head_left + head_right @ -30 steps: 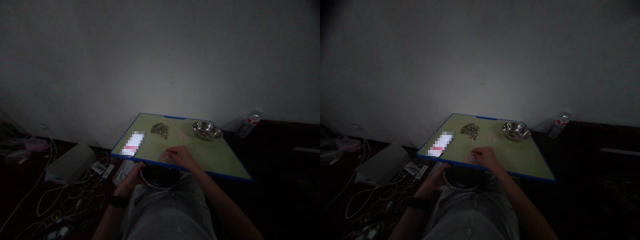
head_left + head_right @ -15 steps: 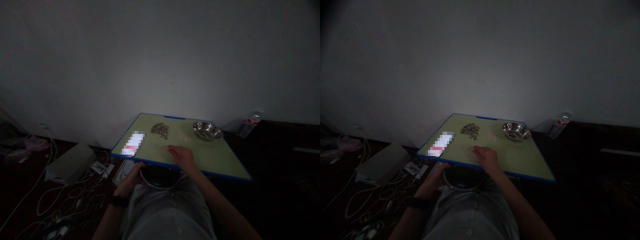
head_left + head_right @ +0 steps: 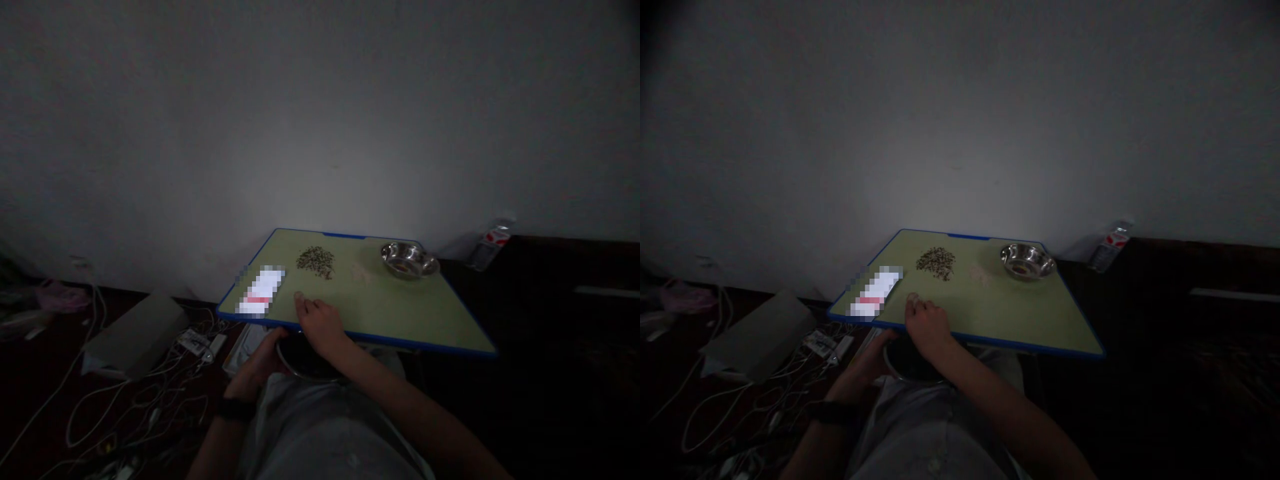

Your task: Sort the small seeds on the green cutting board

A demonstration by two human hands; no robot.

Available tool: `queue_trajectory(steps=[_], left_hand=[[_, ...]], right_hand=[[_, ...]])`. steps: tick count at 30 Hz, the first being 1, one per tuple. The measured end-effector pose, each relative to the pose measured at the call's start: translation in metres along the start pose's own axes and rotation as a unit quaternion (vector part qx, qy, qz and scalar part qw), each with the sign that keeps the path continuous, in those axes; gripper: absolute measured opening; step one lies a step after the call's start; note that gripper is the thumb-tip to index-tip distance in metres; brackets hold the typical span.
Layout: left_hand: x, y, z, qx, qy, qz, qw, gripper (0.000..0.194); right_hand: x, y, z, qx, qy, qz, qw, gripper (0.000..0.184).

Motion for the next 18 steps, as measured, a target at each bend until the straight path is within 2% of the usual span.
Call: queue_trajectory(steps=[5, 9, 18], left_hand=[[0.001, -0.001, 0.0, -0.001, 0.004, -0.002, 1.0, 0.021], [0.003, 0.002, -0.006, -0.002, 0.004, 0.002, 1.0, 0.019], [0.003, 0.006, -0.011, -0.011, 0.007, 0.003, 1.0, 0.021]], right_hand=[[0.005, -0.001, 0.032, 0.003, 0.026, -0.009, 1.0, 0.03], [0.016, 0.001, 0.044, -0.017, 0.059, 0.001, 0.998, 0.026], [0.037, -0.001, 0.022, -0.026, 0.091, -0.013, 0.995, 0.024]])
Point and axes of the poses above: each hand's wrist, its own z-axis towards the middle knuckle, its own y-axis out of the palm, x = y × z, the point moved 10 cm from there along z, towards the middle knuckle, and after that the axes turned 12 degrees about -y, right-handed, at the moved point
